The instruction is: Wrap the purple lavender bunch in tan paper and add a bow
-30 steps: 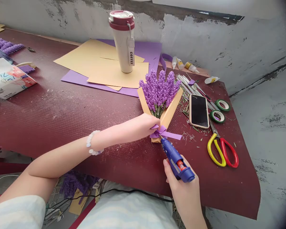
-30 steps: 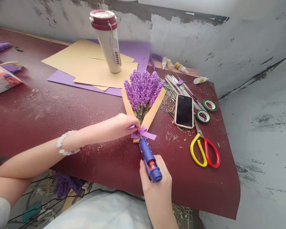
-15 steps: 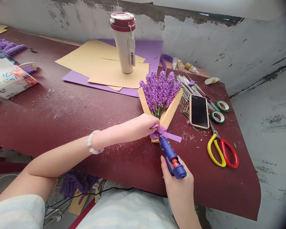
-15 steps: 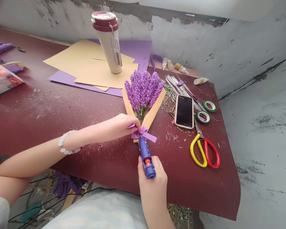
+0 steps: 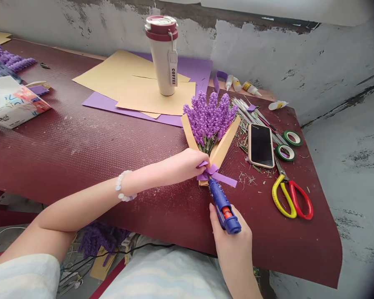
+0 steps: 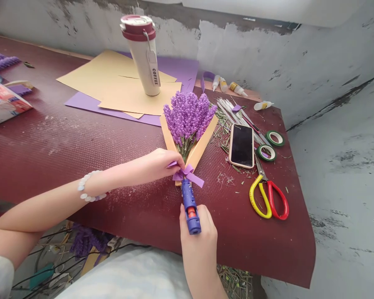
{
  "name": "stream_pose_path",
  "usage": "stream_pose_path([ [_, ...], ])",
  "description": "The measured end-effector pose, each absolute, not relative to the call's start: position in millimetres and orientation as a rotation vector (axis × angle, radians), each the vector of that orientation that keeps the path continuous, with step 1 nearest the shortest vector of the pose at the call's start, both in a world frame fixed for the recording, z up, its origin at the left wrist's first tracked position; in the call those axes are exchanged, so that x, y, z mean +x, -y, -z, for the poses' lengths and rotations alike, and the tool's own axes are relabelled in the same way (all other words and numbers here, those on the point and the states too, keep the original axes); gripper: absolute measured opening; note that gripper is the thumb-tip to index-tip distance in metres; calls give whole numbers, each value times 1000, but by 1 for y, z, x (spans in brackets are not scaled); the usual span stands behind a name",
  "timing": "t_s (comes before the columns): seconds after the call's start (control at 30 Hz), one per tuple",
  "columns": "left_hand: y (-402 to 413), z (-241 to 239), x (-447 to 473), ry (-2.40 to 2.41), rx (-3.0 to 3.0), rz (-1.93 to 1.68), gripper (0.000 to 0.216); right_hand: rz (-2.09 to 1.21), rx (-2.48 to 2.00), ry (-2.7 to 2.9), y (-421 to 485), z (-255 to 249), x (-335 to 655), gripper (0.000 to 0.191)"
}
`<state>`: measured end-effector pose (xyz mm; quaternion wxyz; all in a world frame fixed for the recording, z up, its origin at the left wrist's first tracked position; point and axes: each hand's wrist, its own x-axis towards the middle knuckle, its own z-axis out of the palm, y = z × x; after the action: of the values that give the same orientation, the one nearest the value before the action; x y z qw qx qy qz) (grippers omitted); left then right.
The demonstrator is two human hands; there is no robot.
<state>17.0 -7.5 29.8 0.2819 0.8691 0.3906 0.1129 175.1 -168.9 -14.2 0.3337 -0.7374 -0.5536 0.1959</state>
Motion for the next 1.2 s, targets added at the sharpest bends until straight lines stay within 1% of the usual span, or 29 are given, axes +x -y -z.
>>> stream_pose_path([
  [0.2, 10, -33, 15, -1042, 2308, -292, 18, -531, -1927, 1440, 169, 14, 175, 29],
  [0.4, 23, -16, 7, -831, 2351, -499, 18, -552, -1912, 1465, 168, 12, 177, 28],
  [0.5, 33, -5, 4, -808, 2374, -566, 24, -488, -1872, 1535, 166, 9, 177, 26],
  [0.63, 41, -2, 4, -888, 2447, -557, 30, -474, -1841, 1559, 165, 6, 176, 21],
  [0.73, 41, -5, 5, -948, 2540, -546, 28, -556, -1859, 1481, 170, 7, 178, 20],
  [0.83, 39, -8, 5, -959, 2620, -521, 25, -660, -1878, 1342, 179, 8, 182, 23],
  [1.0, 44, -15, 8, -974, 2661, -428, 23, -667, -1888, 1156, 201, 0, 191, 30],
  [1.13, 55, -15, 9, -1000, 2721, -366, 32, -636, -1866, 986, 211, -5, 198, 31],
  [1.2, 61, -12, 8, -1013, 2783, -369, 37, -596, -1937, 914, 209, -2, 205, 33],
])
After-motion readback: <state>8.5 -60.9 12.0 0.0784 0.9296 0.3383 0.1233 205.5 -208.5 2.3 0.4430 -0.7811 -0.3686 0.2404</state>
